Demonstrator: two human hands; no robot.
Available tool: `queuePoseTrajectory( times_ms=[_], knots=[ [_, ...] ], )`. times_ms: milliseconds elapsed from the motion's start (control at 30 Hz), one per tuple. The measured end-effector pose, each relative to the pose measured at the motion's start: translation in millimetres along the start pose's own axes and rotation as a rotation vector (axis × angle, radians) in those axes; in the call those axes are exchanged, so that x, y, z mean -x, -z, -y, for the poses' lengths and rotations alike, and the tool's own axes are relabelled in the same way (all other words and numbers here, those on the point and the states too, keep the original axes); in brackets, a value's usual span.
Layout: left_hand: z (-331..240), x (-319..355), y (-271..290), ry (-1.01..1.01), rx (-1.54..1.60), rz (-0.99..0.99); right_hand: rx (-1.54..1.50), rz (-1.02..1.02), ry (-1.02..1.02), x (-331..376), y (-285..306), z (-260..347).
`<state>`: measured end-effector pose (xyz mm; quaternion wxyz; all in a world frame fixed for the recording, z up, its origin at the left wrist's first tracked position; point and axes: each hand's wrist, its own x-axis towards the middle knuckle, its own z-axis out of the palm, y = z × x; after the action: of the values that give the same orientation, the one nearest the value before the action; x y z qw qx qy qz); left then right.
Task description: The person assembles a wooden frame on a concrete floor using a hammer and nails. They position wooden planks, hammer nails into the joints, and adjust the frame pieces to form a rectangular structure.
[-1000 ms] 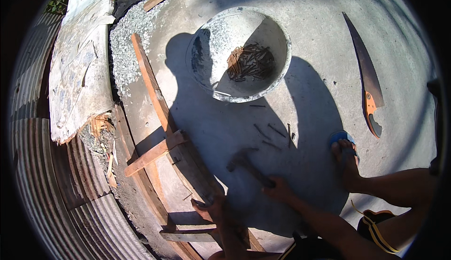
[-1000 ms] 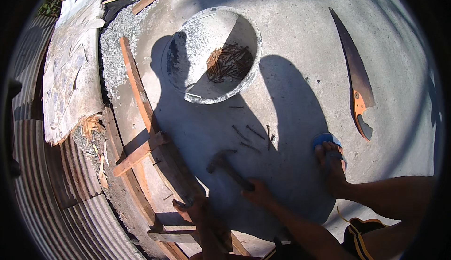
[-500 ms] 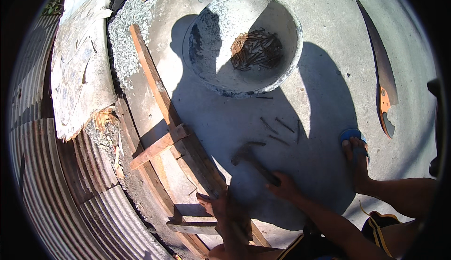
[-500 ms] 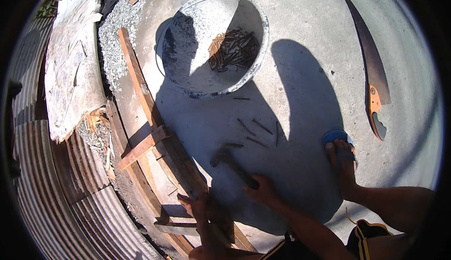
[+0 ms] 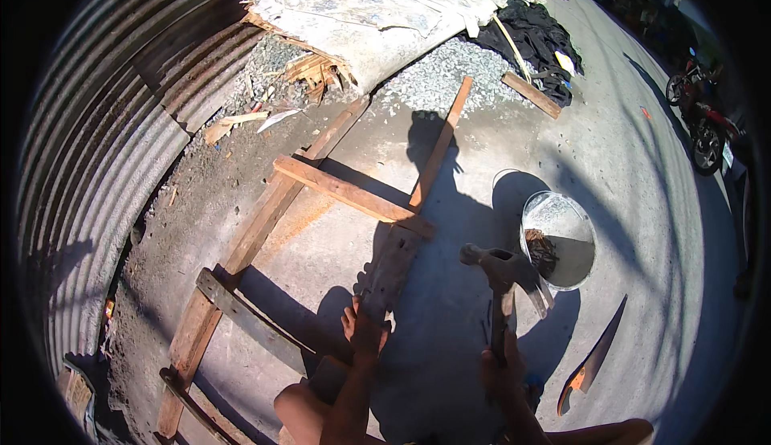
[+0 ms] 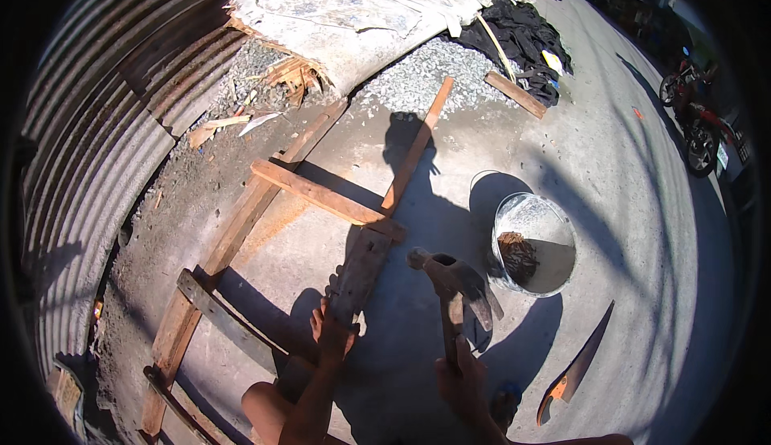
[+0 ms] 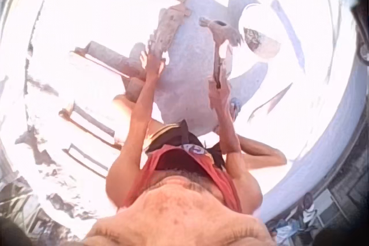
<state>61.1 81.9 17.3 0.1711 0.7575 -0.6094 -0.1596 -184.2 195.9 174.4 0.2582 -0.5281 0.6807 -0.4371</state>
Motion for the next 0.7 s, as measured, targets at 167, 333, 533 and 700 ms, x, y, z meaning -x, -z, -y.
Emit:
queuePoseTrajectory(
  times_ms=[167, 333, 533, 700],
  knots=[
    [8, -2, -8, 0.092, 0.055, -0.035, -0.439, -0.163, 0.302, -37, -1, 44],
    [21, -5, -22, 0.038, 0.129, -0.107, 0.360, 0.158, 0.467, -83, -81, -13],
    [30, -8, -34, 0.024, 0.029, -0.125, 0.297, 0.027, 0.614, -98, -79, 9],
    [28, -8, -38, 0.051, 0.025, -0.192, -0.457, -0.278, 0.592, -93, -3, 118]
  ],
)
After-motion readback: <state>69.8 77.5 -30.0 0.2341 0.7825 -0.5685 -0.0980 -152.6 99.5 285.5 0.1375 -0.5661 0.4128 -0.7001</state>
